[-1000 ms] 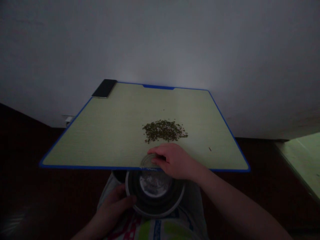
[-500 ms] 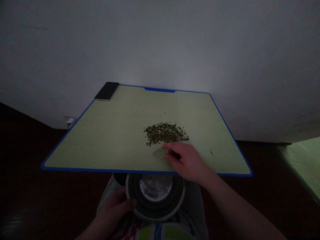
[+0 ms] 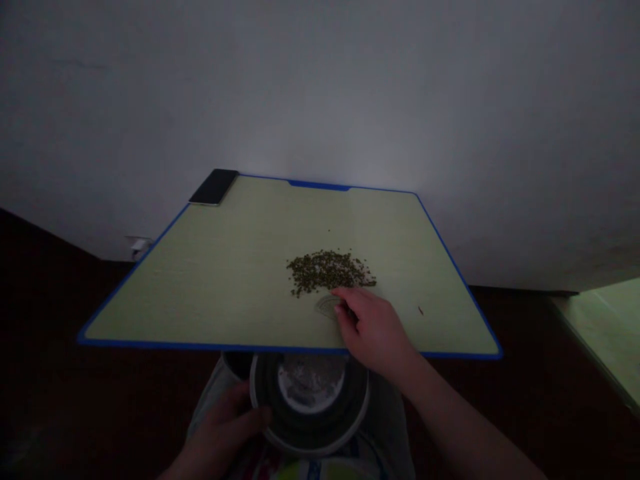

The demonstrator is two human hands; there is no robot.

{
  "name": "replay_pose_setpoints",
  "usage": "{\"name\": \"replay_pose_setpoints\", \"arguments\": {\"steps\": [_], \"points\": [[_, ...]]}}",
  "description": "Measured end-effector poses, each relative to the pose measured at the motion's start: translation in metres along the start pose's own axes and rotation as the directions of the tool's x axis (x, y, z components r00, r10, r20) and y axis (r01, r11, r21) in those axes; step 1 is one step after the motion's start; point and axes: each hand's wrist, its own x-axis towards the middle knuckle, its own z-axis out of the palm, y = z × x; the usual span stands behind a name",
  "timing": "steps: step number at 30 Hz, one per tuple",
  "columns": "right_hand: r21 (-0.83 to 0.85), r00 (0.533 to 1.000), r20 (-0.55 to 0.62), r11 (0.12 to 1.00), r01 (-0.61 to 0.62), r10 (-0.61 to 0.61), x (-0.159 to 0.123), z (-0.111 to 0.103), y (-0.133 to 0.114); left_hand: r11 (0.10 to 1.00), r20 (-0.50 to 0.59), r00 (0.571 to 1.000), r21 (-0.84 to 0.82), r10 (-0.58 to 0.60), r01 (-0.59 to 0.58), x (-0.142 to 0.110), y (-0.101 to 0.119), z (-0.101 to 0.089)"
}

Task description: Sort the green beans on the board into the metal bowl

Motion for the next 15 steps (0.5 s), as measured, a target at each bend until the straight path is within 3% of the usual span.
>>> {"name": "replay_pose_setpoints", "arguments": {"steps": [2,7,10,15], "points": [[-0.015,1.000,-0.024,1.000,-0.006,0.006,-0.002,0.000,0.001,0.998,0.056,0.998,-0.061,-0.013,0.016,0.000,-0.001,0.000],[-0.014,0.996,-0.080,0.999,-0.039,0.038,-0.018,-0.006,0.010,0.999,-0.053,0.998,-0.048,-0.021,0.019,0.000,-0.003,-0.004],[-0.003,0.982,-0.141,0.992,-0.127,0.125,-0.031,-0.013,0.023,0.999,-0.050,0.998,0.023,-0.040,0.041,0.001,-0.002,-0.007],[0.074,0.917,-0.200,0.938,-0.337,0.346,-0.047,-0.026,0.055,0.999,-0.068,0.997,0.001,-0.037,0.037,0.008,-0.010,-0.010]]}}
